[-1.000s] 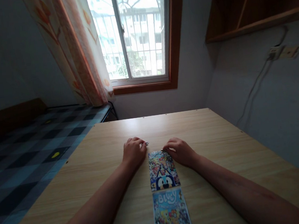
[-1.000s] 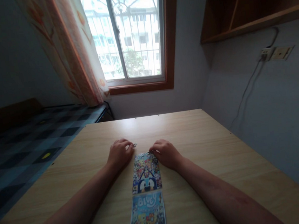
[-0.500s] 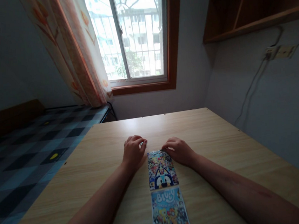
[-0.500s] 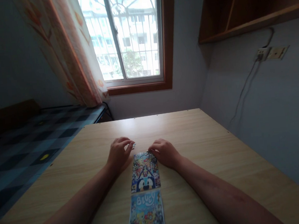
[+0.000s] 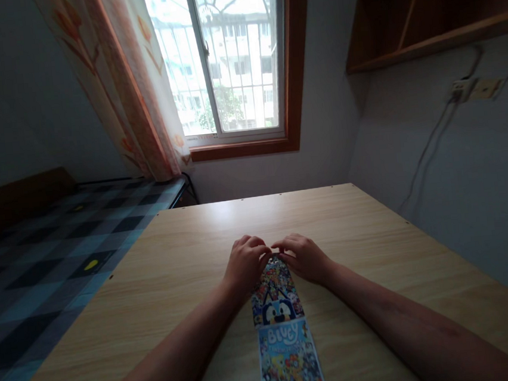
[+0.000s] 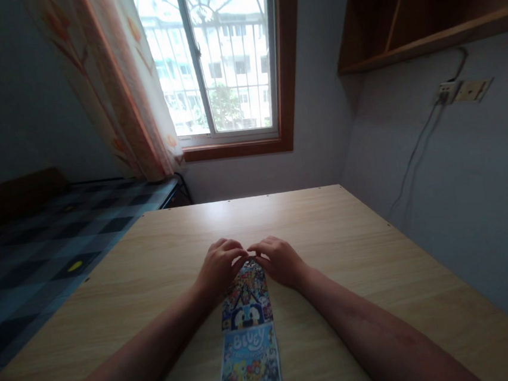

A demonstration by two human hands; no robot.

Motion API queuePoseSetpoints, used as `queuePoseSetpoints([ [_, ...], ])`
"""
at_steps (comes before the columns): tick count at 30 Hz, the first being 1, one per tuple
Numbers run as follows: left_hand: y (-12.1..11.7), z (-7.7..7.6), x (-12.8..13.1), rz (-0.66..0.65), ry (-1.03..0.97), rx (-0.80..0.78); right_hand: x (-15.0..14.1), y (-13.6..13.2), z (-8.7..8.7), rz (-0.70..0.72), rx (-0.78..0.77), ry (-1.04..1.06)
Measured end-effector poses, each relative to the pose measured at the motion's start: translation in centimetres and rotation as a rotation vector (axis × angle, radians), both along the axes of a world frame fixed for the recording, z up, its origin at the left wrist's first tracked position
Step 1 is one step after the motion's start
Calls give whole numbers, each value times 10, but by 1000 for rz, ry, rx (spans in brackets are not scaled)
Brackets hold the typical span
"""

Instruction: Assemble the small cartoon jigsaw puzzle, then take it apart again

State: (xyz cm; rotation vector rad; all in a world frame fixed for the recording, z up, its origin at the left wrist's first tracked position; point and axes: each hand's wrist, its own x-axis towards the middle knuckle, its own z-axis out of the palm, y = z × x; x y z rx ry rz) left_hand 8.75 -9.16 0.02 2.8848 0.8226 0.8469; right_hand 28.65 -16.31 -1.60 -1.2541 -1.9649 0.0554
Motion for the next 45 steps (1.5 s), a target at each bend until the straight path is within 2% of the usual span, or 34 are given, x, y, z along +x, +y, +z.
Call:
queuePoseSetpoints([
  [20,9,-6,-3,82,-136,-147,2,3,-6,-10,-27,36],
  [27,13,-5,-8,165,-146,-149,5,5,-10,-20,-40,52],
  [31,15,-6,-9,168,-167,-149,5,5,-11,-27,-31,58],
  [38,14,-4,-9,157,-231,-98,7,6,-9,-120,11,116],
  [45,9,-1,-5,96,-279,-133,3,8,-6,-123,-17,264],
])
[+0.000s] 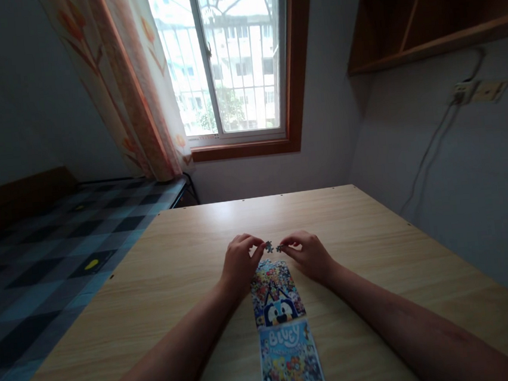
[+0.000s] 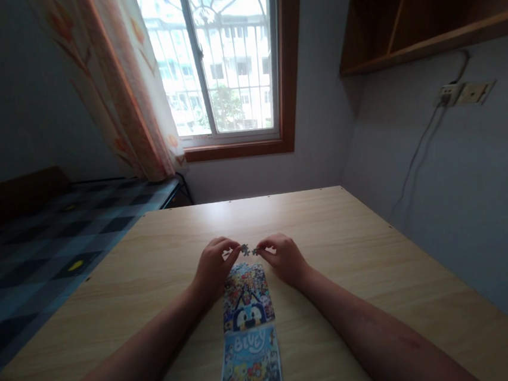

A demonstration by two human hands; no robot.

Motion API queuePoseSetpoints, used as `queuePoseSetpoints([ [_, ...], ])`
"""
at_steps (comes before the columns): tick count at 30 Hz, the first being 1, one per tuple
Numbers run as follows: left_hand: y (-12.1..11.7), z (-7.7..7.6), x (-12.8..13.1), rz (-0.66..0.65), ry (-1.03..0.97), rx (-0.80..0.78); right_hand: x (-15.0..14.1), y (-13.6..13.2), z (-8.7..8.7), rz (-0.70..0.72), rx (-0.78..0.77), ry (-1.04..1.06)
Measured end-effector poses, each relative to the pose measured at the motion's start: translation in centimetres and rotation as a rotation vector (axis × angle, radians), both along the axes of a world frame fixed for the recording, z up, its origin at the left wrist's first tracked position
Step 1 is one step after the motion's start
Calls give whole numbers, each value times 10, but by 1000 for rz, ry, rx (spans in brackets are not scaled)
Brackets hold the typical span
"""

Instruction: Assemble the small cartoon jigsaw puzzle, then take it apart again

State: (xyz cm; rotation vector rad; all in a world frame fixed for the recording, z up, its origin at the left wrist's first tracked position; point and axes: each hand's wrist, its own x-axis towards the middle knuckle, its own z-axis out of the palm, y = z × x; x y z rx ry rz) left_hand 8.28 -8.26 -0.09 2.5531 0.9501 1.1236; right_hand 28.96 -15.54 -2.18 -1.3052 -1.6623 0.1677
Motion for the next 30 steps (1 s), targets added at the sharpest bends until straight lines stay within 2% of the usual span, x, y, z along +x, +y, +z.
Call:
queuePoseSetpoints([
  [5,-5,3,3,-47,-26,-54,-9,0,1,194,-40,192],
  [8,-8,3,5,-65,-29,-77,-12,0,-2,237,-95,281],
  [14,-7,3,6,-59,-56,-98,-12,0,-4,177,-185,289],
  [19,14,3,-11,155,-19,9,-3,2,-7,69,-135,197],
  [24,34,4,-30,336,54,-10,5,6,-11,-25,-117,153],
  [30,33,1,-28,311,129,-54,5,5,-10,-36,-102,133],
])
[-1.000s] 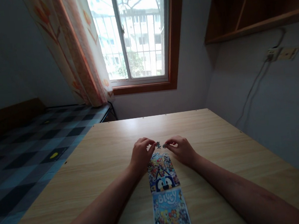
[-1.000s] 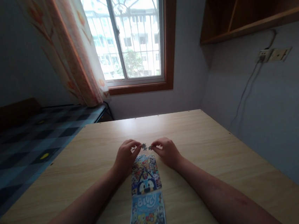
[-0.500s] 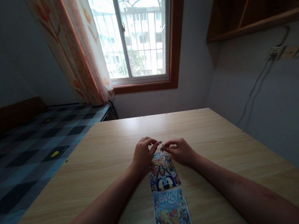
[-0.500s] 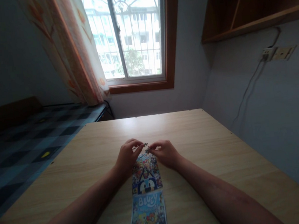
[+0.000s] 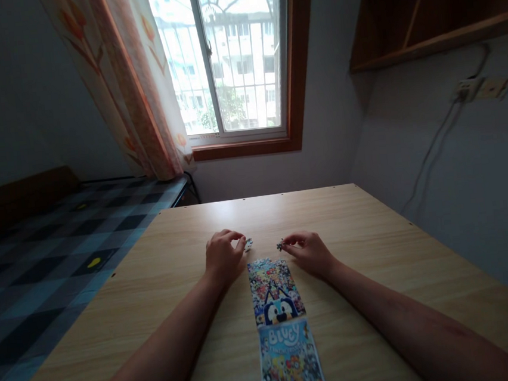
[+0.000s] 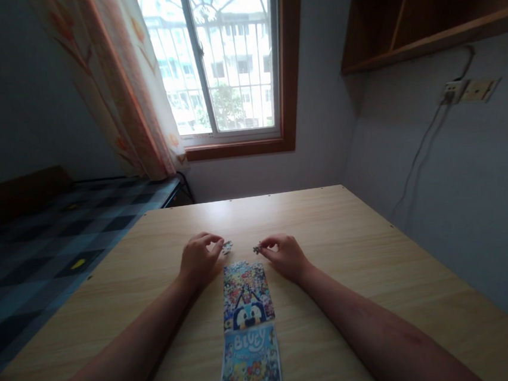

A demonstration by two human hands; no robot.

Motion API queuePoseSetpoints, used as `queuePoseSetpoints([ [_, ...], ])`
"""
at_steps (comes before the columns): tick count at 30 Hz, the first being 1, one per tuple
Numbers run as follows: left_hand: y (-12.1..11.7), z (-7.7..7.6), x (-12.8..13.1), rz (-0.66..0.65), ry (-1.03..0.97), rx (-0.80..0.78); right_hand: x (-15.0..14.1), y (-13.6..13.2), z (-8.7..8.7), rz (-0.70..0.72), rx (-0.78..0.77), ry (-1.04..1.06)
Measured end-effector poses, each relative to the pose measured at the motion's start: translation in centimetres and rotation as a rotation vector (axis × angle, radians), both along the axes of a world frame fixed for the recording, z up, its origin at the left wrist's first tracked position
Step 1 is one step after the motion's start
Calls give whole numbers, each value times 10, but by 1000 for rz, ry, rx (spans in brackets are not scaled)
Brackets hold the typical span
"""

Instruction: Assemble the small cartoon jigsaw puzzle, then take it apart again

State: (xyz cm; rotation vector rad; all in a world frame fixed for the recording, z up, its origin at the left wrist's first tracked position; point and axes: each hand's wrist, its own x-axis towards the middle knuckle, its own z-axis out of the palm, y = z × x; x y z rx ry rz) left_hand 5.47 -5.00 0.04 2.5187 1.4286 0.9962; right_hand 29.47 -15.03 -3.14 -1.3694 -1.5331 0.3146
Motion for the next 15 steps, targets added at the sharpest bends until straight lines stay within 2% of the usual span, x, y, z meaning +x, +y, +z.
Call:
queuePoseSetpoints([
  [7,-4,1,4,-45,-34,46,-3,0,0,33,8,72],
  [11,-25,6,17,-223,-23,173,-8,-5,7,48,28,90],
  [15,-45,7,31,-352,-1,211,-12,-8,14,110,39,122],
])
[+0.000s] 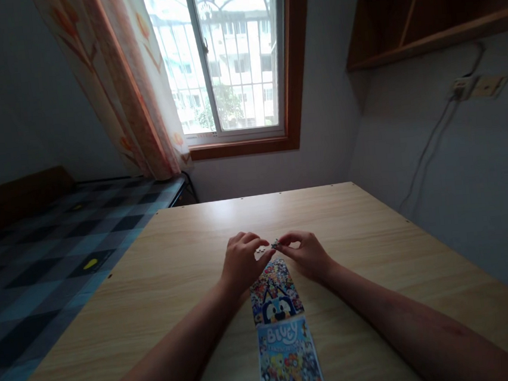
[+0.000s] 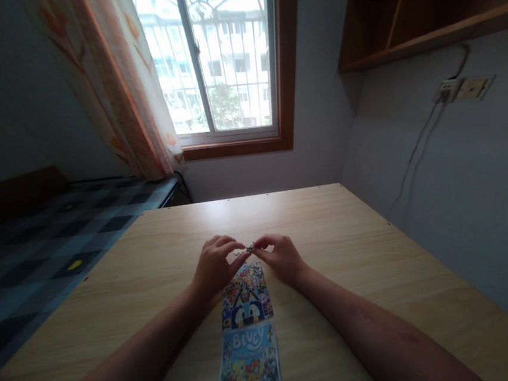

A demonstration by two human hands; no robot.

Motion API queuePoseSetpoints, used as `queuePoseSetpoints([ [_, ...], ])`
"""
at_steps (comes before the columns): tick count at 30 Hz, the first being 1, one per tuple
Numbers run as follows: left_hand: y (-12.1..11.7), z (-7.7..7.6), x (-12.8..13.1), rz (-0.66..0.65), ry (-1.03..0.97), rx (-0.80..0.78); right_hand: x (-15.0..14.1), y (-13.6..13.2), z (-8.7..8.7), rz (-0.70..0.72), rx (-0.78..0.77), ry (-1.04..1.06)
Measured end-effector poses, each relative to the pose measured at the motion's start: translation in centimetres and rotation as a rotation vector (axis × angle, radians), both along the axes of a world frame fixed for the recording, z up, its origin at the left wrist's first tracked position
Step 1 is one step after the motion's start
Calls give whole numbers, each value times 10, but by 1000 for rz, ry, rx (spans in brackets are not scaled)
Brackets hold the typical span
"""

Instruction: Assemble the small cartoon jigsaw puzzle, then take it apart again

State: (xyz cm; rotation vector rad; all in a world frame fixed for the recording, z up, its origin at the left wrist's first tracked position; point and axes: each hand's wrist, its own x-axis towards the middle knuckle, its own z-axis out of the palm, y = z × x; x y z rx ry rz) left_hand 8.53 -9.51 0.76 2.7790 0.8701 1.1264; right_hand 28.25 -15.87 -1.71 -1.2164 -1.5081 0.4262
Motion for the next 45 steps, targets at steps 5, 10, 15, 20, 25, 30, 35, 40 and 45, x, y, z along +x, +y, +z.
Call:
queuePoseSetpoints([
  [5,-3,-2,4,-45,1,-48,-1,0,0,39,-6,2],
  [10,3,-2,2,-129,-69,-231,0,-1,1,-4,35,-78],
  [15,6,-2,1,-168,-116,-333,0,-2,1,-40,86,-146],
  [20,10,-4,0,-168,-173,-390,1,-2,1,-56,105,-134],
  [25,27,-4,-13,54,-210,-370,6,-1,-1,-99,74,-100],
  [30,49,-5,-31,274,-154,-311,9,0,-4,-94,31,-106],
  [35,56,-12,-34,414,-27,-295,7,0,-5,-81,19,-100],
  [40,55,-11,-33,485,-42,-255,7,1,-7,-51,8,-75],
  [45,38,-5,-23,250,-55,-145,6,1,-6,-33,8,-52],
])
